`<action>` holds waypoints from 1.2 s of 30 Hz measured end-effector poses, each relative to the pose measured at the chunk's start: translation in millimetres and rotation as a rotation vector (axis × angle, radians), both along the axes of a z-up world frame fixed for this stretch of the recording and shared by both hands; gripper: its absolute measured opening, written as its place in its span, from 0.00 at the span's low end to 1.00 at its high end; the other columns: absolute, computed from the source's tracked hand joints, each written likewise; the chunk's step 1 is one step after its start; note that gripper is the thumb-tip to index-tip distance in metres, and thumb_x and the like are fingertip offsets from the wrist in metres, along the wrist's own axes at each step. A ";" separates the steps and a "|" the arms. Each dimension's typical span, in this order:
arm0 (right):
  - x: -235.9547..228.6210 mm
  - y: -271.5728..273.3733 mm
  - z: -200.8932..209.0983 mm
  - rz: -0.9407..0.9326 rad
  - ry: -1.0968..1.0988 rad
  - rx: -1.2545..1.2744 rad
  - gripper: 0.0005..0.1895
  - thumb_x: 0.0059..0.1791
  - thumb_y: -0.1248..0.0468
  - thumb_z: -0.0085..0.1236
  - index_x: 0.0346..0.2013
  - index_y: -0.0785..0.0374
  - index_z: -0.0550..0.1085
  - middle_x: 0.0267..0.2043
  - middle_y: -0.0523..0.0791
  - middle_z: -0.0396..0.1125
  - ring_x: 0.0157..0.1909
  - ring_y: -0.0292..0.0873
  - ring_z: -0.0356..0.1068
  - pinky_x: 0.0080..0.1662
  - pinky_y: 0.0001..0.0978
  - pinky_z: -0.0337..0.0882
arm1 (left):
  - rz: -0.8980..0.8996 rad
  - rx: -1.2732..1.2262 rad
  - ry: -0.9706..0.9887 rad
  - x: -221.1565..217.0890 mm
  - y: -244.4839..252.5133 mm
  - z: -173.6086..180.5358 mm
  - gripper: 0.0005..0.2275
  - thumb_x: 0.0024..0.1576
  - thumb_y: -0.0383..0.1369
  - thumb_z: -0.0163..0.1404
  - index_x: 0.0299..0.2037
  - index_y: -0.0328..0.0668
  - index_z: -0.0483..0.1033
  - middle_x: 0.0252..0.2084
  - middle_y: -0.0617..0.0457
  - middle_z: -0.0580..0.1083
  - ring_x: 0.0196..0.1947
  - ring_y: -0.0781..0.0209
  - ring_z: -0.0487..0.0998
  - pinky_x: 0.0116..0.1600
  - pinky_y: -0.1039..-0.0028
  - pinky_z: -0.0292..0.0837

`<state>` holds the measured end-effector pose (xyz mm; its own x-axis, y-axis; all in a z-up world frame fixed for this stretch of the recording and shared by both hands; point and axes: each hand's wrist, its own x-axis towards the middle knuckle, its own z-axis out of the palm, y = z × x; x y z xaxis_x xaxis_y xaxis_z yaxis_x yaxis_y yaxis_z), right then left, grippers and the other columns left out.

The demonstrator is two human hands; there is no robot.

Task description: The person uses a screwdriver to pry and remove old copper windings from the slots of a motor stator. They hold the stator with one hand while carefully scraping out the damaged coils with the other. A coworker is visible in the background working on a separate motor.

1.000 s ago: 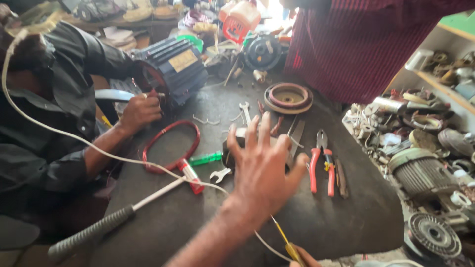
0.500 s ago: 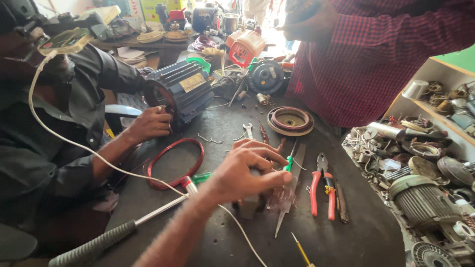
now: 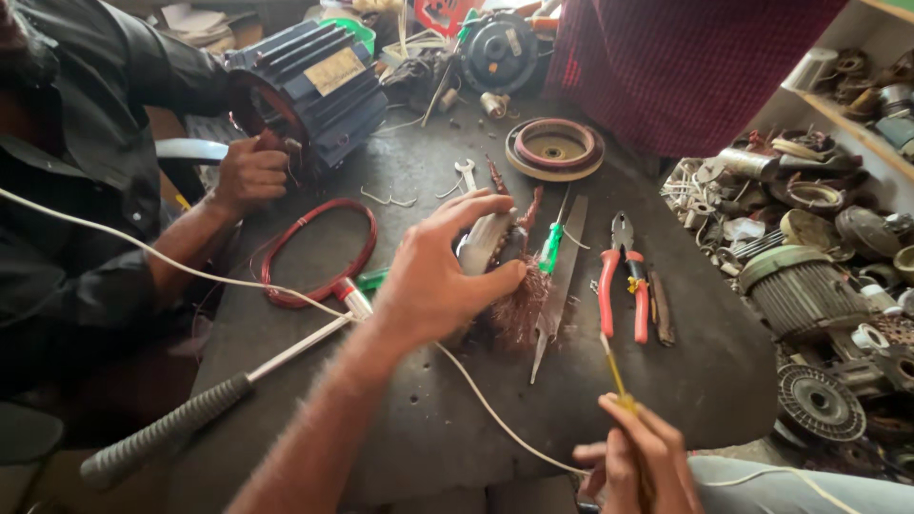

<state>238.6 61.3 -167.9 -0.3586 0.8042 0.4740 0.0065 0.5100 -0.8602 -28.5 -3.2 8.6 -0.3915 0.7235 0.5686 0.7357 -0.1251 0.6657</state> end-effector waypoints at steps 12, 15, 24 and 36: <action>-127.4 15.8 115.6 -0.080 -0.262 0.225 0.47 0.42 0.50 0.73 0.66 0.73 0.64 0.64 0.60 0.54 0.65 0.59 0.60 0.60 0.48 0.65 | -0.366 0.003 -0.170 -31.7 -0.1 -1.4 0.24 0.48 0.30 0.59 0.58 0.38 0.77 0.64 0.47 0.76 0.64 0.60 0.75 0.71 0.68 0.68; -145.5 27.5 112.4 -0.153 -0.337 0.349 0.45 0.45 0.50 0.76 0.65 0.74 0.66 0.64 0.62 0.56 0.69 0.65 0.55 0.65 0.53 0.61 | -0.361 0.030 -0.168 -30.0 -0.5 -5.9 0.24 0.48 0.30 0.58 0.59 0.39 0.77 0.64 0.46 0.75 0.65 0.57 0.75 0.71 0.67 0.69; -137.2 56.1 133.6 0.124 -0.721 0.127 0.39 0.37 0.58 0.71 0.61 0.64 0.69 0.59 0.51 0.62 0.56 0.51 0.69 0.57 0.42 0.70 | -0.359 0.076 -0.132 -30.3 -2.3 -10.9 0.24 0.49 0.32 0.59 0.59 0.41 0.78 0.66 0.44 0.74 0.66 0.55 0.76 0.71 0.67 0.70; -123.8 121.4 155.0 0.714 -0.679 0.342 0.34 0.41 0.54 0.70 0.55 0.71 0.73 0.56 0.49 0.69 0.57 0.45 0.71 0.56 0.36 0.69 | -0.413 0.029 -0.142 -40.8 1.2 -11.0 0.24 0.47 0.32 0.62 0.57 0.46 0.80 0.67 0.46 0.74 0.63 0.57 0.78 0.68 0.68 0.72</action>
